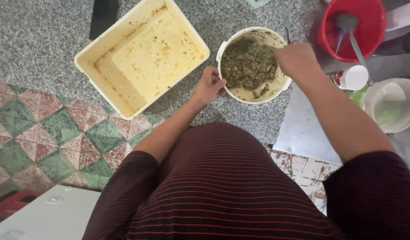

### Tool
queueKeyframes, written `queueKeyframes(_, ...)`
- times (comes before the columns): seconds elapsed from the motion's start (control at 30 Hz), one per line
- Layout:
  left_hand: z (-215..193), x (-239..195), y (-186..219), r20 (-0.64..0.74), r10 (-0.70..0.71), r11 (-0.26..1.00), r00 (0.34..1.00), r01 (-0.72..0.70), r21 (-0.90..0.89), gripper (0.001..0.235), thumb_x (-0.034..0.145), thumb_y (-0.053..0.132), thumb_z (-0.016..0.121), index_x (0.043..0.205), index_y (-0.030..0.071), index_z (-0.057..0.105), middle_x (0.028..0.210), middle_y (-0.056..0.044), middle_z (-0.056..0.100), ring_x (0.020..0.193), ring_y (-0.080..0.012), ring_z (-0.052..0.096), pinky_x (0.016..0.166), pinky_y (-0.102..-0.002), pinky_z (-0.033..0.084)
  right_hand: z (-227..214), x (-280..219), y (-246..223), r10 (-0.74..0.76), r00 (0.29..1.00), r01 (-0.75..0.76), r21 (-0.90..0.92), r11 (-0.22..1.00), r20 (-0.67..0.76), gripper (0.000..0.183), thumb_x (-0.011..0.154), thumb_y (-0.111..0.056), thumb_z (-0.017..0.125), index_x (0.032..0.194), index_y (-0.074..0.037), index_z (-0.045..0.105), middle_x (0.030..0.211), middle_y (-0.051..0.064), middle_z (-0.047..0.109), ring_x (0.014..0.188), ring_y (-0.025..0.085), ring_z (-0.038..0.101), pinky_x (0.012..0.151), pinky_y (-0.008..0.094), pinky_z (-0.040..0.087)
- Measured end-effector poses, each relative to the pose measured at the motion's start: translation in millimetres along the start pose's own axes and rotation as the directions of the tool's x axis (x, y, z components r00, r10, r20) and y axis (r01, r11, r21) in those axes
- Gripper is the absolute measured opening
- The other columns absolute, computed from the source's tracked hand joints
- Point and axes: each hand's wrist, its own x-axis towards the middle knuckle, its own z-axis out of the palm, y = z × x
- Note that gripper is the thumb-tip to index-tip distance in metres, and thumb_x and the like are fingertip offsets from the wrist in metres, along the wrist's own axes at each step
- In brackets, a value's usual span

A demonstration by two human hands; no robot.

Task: Transferring a food mixture from a large tray into a bowl and mixing it thoroughly with a spoon.

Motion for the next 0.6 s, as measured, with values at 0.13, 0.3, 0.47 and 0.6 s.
queueKeyframes(0.13, -3.1, 24.7, -48.4, 0.082, 0.238, 0.969, 0.968, -0.230, -0.094, 0.035, 0.107, 0.015, 0.053, 0.130, -0.007, 0.038, 0.095, -0.020, 0.066, 0.082, -0.0268, 0.074, 0.075, -0.046, 0.061, 67.4, 17.9, 9.7, -0.006, 0.968, 0.042, 0.139, 0.989, -0.251, 0.021, 0.089, -0.006, 0.066, 0.073, -0.011, 0.079, 0.069, 0.014, 0.074, 0.068, 0.032, 0.076, 0.058, 0.042, 0.058)
queueKeyframes(0.3, -4.4, 19.4, -38.5, 0.102, 0.227, 0.974, 0.968, -0.224, -0.046, 0.036, 0.107, 0.015, 0.049, 0.132, -0.008, 0.037, 0.097, -0.019, 0.067, 0.085, -0.0268, 0.075, 0.078, -0.047, 0.062, 67.0, 3.0, 4.8, -0.048, 0.994, 0.007, 0.373, 0.928, 0.101, 0.026, 0.095, -0.015, 0.061, 0.103, -0.006, 0.084, 0.093, 0.021, 0.080, 0.092, 0.041, 0.077, 0.079, 0.050, 0.059)
queueKeyframes(0.47, -7.0, 14.3, -31.4, 0.109, 0.203, 0.979, 0.973, -0.200, -0.043, 0.033, 0.106, 0.015, 0.050, 0.130, -0.005, 0.039, 0.097, -0.017, 0.067, 0.085, -0.0248, 0.075, 0.077, -0.045, 0.063, 66.0, -21.7, -22.5, -0.086, 0.983, -0.043, 0.653, 0.756, 0.164, 0.035, 0.102, -0.022, 0.052, 0.117, -0.007, 0.080, 0.111, 0.026, 0.078, 0.110, 0.047, 0.071, 0.092, 0.056, 0.054)
queueKeyframes(0.6, -4.7, 21.5, -35.9, 0.102, 0.195, 0.980, 0.975, -0.190, -0.053, 0.033, 0.105, 0.015, 0.052, 0.128, -0.004, 0.040, 0.095, -0.017, 0.068, 0.083, -0.0248, 0.075, 0.077, -0.043, 0.064, 84.3, -17.0, -44.3, -0.046, 0.998, -0.038, 0.968, 0.249, 0.051, 0.037, 0.093, -0.016, 0.063, 0.124, 0.002, 0.073, 0.086, 0.024, 0.070, 0.076, 0.030, 0.068, 0.065, 0.040, 0.053)
